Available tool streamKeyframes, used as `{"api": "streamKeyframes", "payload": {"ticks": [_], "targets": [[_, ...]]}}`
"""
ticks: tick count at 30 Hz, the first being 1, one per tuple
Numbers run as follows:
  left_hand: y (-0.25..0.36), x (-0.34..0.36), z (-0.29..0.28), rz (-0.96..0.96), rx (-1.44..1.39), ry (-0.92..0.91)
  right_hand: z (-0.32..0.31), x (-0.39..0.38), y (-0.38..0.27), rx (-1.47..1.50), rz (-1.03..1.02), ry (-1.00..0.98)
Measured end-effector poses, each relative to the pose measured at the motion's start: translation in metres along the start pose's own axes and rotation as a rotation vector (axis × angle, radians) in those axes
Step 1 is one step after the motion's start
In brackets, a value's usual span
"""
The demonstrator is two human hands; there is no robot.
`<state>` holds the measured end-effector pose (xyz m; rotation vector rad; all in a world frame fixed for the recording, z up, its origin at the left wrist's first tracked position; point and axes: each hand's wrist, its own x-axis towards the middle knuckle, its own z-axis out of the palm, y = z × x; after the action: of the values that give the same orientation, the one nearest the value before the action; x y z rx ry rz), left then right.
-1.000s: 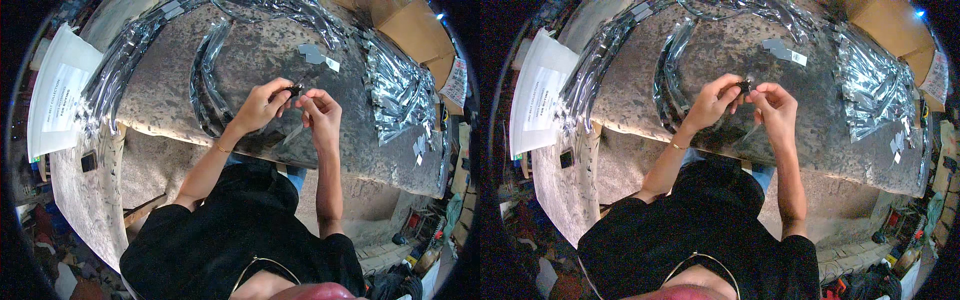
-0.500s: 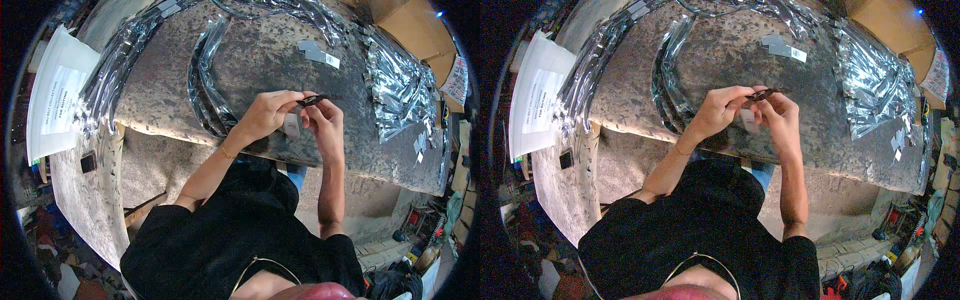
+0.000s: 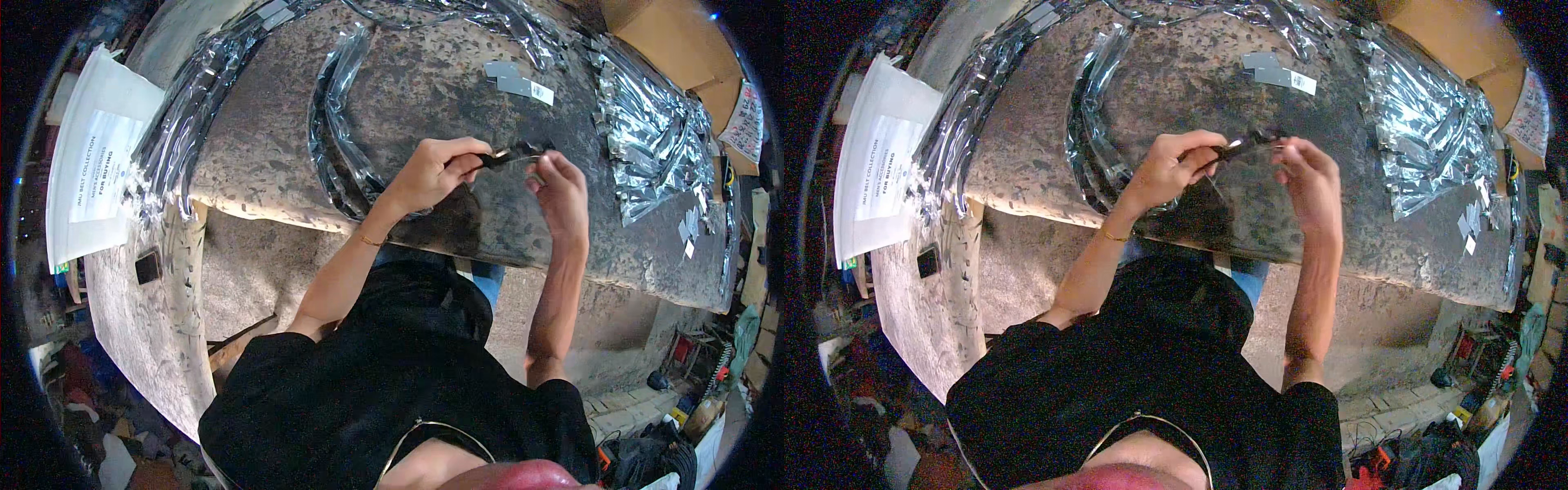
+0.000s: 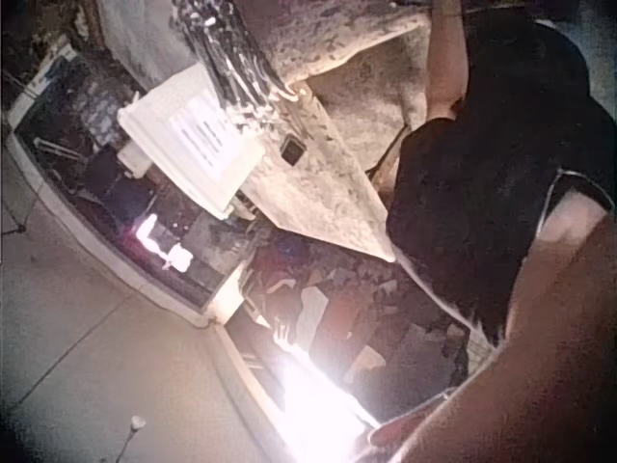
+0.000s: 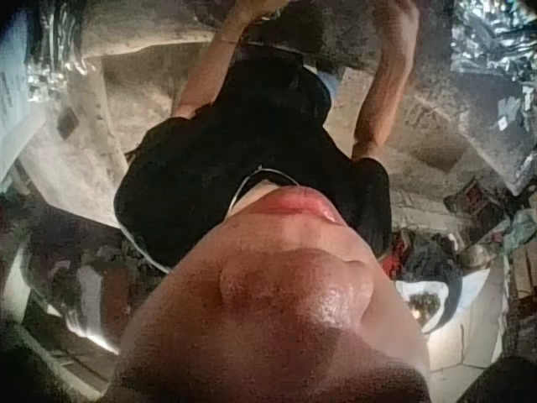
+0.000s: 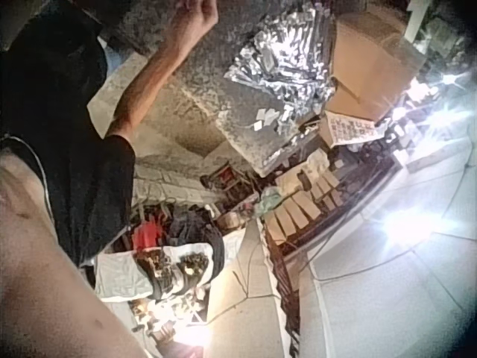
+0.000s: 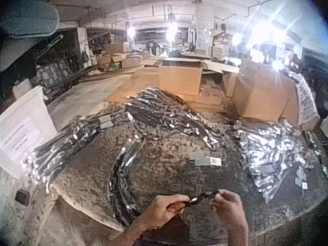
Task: Inspecting and wrapping long plastic/foil straps with small grey adhesive or label pieces.
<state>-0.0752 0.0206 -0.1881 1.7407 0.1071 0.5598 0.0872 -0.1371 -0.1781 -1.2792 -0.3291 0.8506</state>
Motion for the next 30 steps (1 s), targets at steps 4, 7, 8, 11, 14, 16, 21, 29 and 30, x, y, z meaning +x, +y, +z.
{"api": "streamKeyframes", "payload": {"ticks": [4, 7, 8, 11, 14, 16, 21, 29, 30], "targets": [[-0.004, -0.003, -0.009, -0.321, -0.240, 0.023, -0.008, 0.005, 0.001, 0.370, -0.074, 0.034], [-0.007, -0.004, -0.006, -0.381, -0.377, 0.033, -0.008, 0.006, 0.011, 0.499, -0.188, 0.037], [-0.005, -0.002, -0.003, -0.369, -0.374, 0.035, -0.009, 0.005, 0.014, 0.540, -0.251, 0.022], [-0.006, -0.001, 0.002, -0.356, -0.344, 0.025, -0.001, 0.007, 0.008, 0.503, -0.420, -0.179], [-0.010, -0.002, 0.001, -0.338, -0.342, 0.014, 0.019, -0.013, -0.013, -0.126, -0.366, -0.061], [-0.010, -0.003, 0.002, -0.327, -0.369, 0.011, 0.028, -0.016, -0.017, -0.253, -0.402, -0.060], [-0.003, -0.001, 0.007, -0.338, -0.396, 0.028, 0.030, -0.022, -0.009, -0.538, -0.250, -0.113], [-0.002, -0.004, 0.010, -0.346, -0.432, 0.080, 0.041, -0.031, 0.003, -0.622, -0.271, -0.081], [-0.002, -0.004, 0.009, -0.325, -0.453, 0.138, 0.040, -0.034, 0.007, -0.528, -0.259, -0.072]]}}
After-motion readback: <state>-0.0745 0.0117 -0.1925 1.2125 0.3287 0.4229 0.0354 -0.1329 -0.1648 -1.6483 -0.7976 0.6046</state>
